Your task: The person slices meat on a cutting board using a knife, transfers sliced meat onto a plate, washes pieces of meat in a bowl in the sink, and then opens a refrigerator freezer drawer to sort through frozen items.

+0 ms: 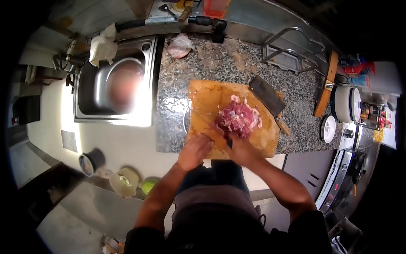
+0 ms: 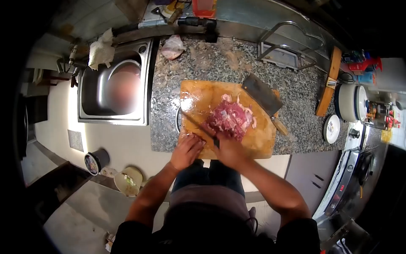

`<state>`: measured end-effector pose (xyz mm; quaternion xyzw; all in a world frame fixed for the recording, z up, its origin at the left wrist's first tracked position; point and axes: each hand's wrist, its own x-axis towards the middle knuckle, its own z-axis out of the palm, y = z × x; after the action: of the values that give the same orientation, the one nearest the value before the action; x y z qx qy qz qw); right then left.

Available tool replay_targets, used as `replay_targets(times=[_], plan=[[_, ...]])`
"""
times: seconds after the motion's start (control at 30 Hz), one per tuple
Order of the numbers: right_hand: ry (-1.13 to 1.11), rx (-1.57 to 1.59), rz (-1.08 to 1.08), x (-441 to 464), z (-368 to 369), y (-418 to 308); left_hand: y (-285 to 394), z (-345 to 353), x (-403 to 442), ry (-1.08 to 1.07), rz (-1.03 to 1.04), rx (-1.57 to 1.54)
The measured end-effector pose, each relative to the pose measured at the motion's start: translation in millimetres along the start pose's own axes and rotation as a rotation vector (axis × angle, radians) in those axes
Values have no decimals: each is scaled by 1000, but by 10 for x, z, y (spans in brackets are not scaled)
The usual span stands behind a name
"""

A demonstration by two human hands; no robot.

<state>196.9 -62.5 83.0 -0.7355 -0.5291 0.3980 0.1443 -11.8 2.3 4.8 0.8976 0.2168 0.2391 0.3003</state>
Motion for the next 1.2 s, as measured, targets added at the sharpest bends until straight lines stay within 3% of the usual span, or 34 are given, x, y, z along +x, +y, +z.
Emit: replay_targets(times=[0.07, 0.13, 0.4, 0.47, 0.5, 0.6, 0.67, 0.77, 0.8, 0.87, 0.9, 1.0, 1.07, 1.1, 1.17, 1.2], plan=[[11, -56, -23, -199, 30, -137, -71, 94, -141, -43, -22, -3], [-184, -149, 97, -302, 72, -221, -66, 75, -132, -92, -48, -6], [-258, -127, 160, -537, 46, -111, -38, 73, -105, -75, -72, 5], [-409, -147, 357, -576, -8, -136, -62, 79, -127, -79, -63, 3], [-414, -148, 354, -539, 13, -131, -78, 64, -109, -80, -48, 3], [-307, -84, 287, -349, 268, -91, -42, 72, -70, 2, -53, -14], [-111, -146, 32, -11, 514, -55, -67, 114, -105, 1, -59, -10], [-28, -87, -24, -95, 334, -136, -64, 95, -150, -27, -56, 25], [-118, -203, 49, -261, 267, -70, -84, 109, -132, -55, -61, 50], [-292, -59, 287, -421, 182, -37, -43, 111, -203, -67, -87, 27], [-292, -62, 282, -328, 236, -45, -75, 114, -189, -75, -94, 17], [-2, -87, -71, 155, 591, -135, -14, 53, -99, -47, -91, -16], [-209, -109, 97, 373, 353, -355, -73, 49, -68, -65, -57, -40], [-200, -120, 85, 376, 279, -281, -64, 48, -15, -12, -17, -48], [64, 18, 152, 270, 95, 12, -31, 32, -53, 17, -5, -41], [62, 20, 163, 148, 65, 49, -10, 43, -109, 10, -5, -50]])
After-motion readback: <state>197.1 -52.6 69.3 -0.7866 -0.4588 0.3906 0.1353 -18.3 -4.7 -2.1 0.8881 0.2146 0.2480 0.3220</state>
